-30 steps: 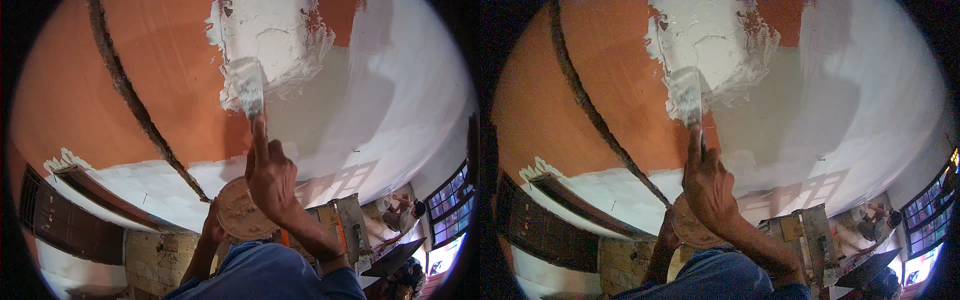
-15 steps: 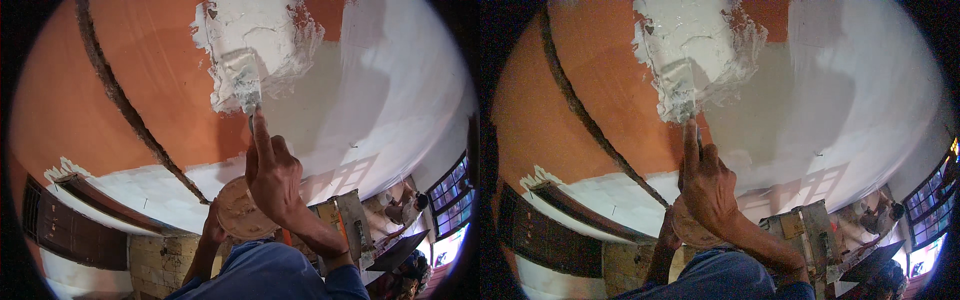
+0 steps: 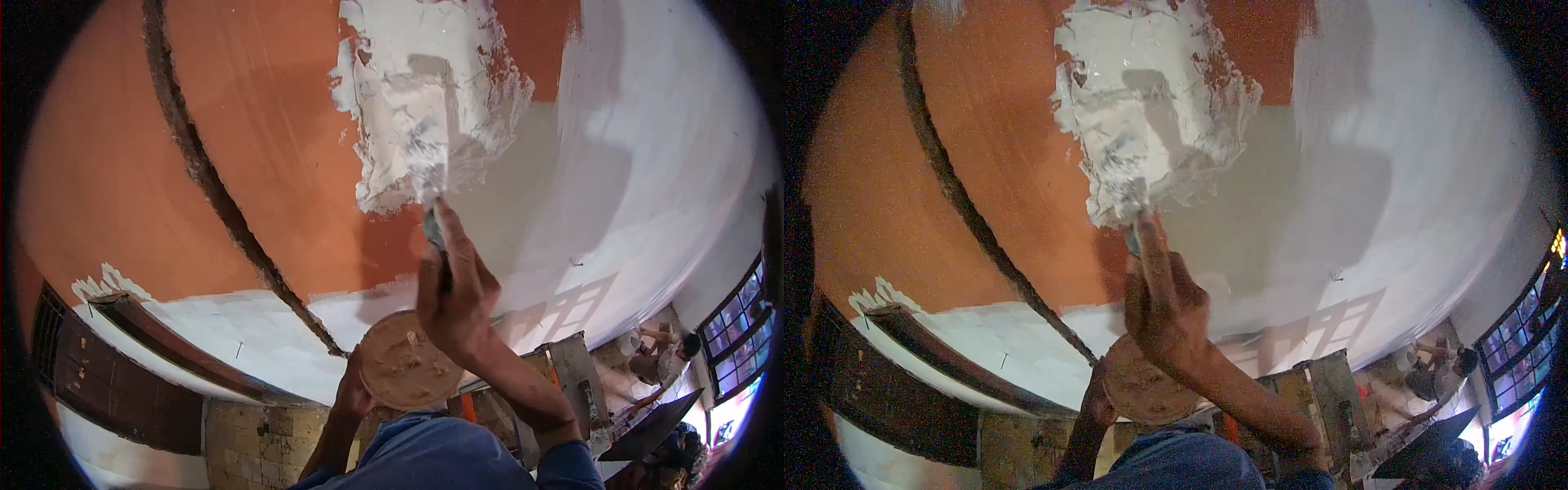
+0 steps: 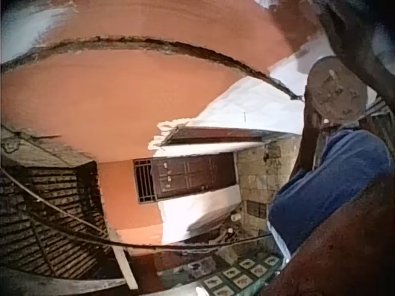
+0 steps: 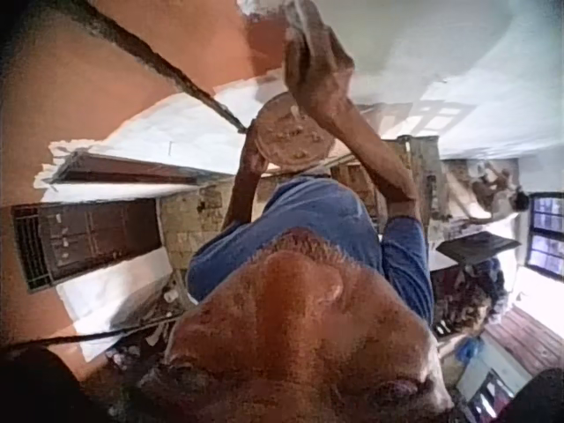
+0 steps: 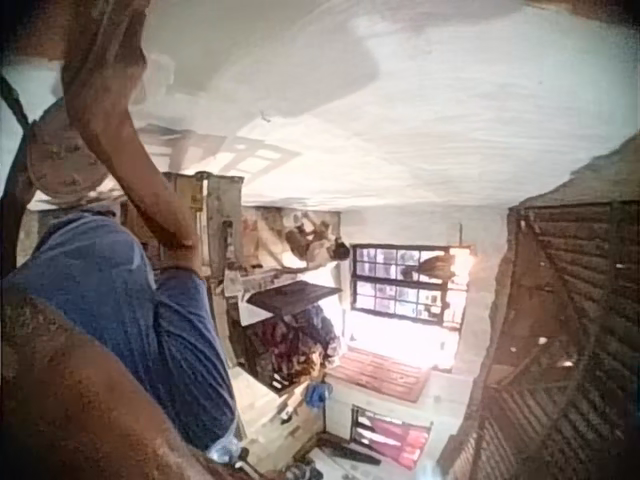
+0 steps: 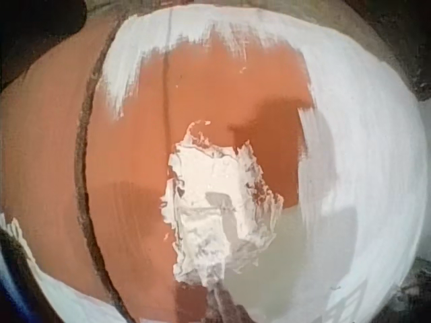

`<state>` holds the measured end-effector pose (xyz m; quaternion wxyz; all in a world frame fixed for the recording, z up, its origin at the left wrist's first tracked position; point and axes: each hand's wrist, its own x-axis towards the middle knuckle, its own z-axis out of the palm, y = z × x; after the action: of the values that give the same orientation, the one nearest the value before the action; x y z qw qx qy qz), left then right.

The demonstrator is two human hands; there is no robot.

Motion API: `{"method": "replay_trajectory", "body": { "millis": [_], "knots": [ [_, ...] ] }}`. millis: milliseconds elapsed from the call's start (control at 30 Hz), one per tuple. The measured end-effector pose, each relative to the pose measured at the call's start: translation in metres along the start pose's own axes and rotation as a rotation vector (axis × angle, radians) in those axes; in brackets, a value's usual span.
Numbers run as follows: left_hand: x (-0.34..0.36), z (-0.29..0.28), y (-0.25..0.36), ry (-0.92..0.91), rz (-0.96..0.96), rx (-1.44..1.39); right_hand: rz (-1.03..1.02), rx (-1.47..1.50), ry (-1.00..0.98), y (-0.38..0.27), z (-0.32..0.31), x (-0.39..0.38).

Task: The person scoops plaster from a container lid using putty knives and spreads the plaster onto the wall.

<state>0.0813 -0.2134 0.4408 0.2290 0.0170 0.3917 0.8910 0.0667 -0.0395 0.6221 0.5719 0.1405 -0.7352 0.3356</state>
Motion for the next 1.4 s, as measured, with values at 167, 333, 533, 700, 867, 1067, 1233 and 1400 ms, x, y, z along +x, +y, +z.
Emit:
{"method": "replay_trajectory", "body": {
  "millis": [167,333,533,700,867,1067,1233,1400],
  "knots": [
    [-0.004,0.001,0.001,-0.059,-0.025,-0.142,-0.016,0.083,0.115,0.005,0.053,0.018],
    [-0.004,-0.028,-0.011,-0.094,0.039,0.028,-0.04,-0.01,0.126,0.01,0.079,0.031],
    [0.0,-0.025,-0.01,-0.163,0.054,0.053,-0.125,-0.226,0.105,0.025,0.086,0.003],
    [0.01,-0.076,-0.025,-0.112,0.182,0.258,0.015,-0.119,-0.199,0.002,0.057,-0.025],
    [0.014,-0.074,-0.037,-0.063,0.238,0.332,-0.084,-0.035,-0.013,0.014,0.046,-0.009],
    [0.011,-0.072,-0.034,-0.068,0.277,0.529,-0.145,-0.058,-0.042,0.018,0.049,0.029],
    [0.016,-0.078,-0.035,-0.026,0.262,0.533,-0.171,-0.168,0.034,0.029,0.066,0.02],
    [0.021,-0.075,-0.04,-0.041,0.239,0.306,-0.068,-0.139,-0.075,0.029,0.046,-0.014]
  ]
}}
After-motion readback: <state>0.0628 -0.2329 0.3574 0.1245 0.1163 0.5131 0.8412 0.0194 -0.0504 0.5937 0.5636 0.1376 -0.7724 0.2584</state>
